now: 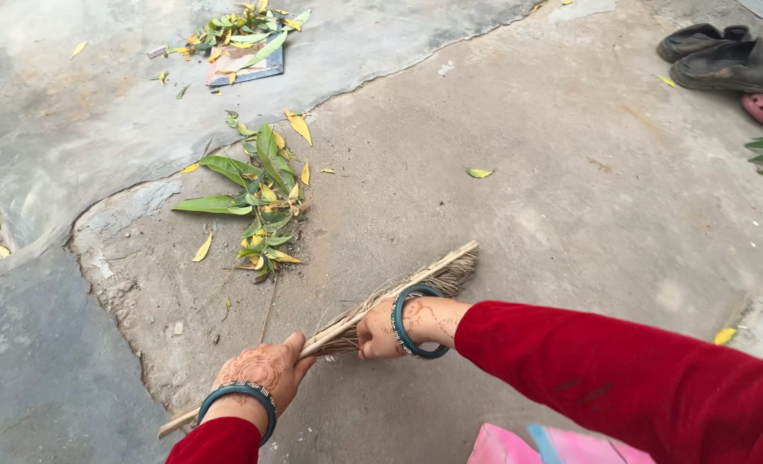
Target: The person sweeps leaves and debris across the concrete floor into a pile using a small handheld broom.
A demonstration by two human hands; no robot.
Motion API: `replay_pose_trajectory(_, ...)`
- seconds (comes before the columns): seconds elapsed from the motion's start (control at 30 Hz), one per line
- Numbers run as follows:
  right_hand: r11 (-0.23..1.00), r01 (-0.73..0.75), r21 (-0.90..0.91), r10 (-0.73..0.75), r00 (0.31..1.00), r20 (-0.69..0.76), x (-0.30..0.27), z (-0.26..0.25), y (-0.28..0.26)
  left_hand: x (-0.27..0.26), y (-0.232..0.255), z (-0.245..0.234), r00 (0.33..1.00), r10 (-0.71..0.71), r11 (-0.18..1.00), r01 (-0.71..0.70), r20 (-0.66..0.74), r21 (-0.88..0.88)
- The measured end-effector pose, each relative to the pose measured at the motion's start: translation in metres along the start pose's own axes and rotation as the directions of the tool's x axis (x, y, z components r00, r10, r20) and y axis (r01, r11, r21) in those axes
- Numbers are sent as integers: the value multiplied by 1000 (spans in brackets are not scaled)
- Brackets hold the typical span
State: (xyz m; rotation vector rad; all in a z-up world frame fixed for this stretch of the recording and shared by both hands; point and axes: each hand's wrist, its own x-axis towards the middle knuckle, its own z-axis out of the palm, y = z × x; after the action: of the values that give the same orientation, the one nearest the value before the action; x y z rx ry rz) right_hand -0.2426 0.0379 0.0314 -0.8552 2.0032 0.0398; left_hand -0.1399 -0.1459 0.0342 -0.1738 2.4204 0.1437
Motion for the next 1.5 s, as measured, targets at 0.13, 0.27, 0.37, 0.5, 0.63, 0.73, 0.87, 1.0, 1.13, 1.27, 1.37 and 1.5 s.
replay_pose_trajectory(0.13, 968, 97, 233, -102, 995, 7, 46, -1, 14, 33, 2, -10, 959, -272, 960, 264, -83, -96)
replay_pose_trajectory(0.27, 666, 107, 739, 72, 976, -205, 67, -33, 17, 60, 11, -42, 786, -556, 778, 377, -270, -502)
replay_pose_trajectory(0.37, 574, 237, 784, 53, 945, -324, 70, -46, 19, 62, 34, -44, 777, -614, 371, 128, -140, -920)
replay_pose_trajectory(0.5, 713, 534, 455, -122, 733, -669, 72, -61, 14, 56, 56, -47, 836, -536, -135, -226, -120, -965)
replay_pose_trajectory(0.63, 669, 404, 624, -130, 890, -437, 60, -64, -4, 48, 39, -44, 835, -551, -206, -144, -7, -968)
replay_pose_trajectory(0.73, 632, 438, 639, -288, 898, -332, 56, -51, -25, 32, 30, -27, 743, -646, -163, 90, 175, -983)
replay_pose_trajectory(0.87, 810, 444, 383, -457, 887, -60, 80, -44, -26, 1, 14, -6, 716, -601, -172, 318, 355, -932)
replay_pose_trajectory(1.0, 947, 322, 23, -320, 945, -70, 124, -65, -19, -17, -6, 5, 740, -546, -182, 353, 393, -918)
replay_pose_trajectory(1.13, 974, 222, 35, -182, 872, -454, 137, -96, -34, -13, -25, 3, 759, -534, -188, 322, 371, -928)
replay_pose_trajectory(1.27, 963, 258, 74, -174, 809, -561, 144, -94, -81, -5, -44, -10, 754, -583, -207, 223, 303, -953)
replay_pose_trajectory(1.37, 888, 460, -3, -420, 809, -411, 157, -84, -95, -4, -58, -14, 746, -591, -340, 114, 306, -934)
replay_pose_trajectory(1.5, 971, 223, 82, -192, 940, -283, 186, -112, -96, -12, -64, -14, 779, -571, -496, -75, 260, -865)
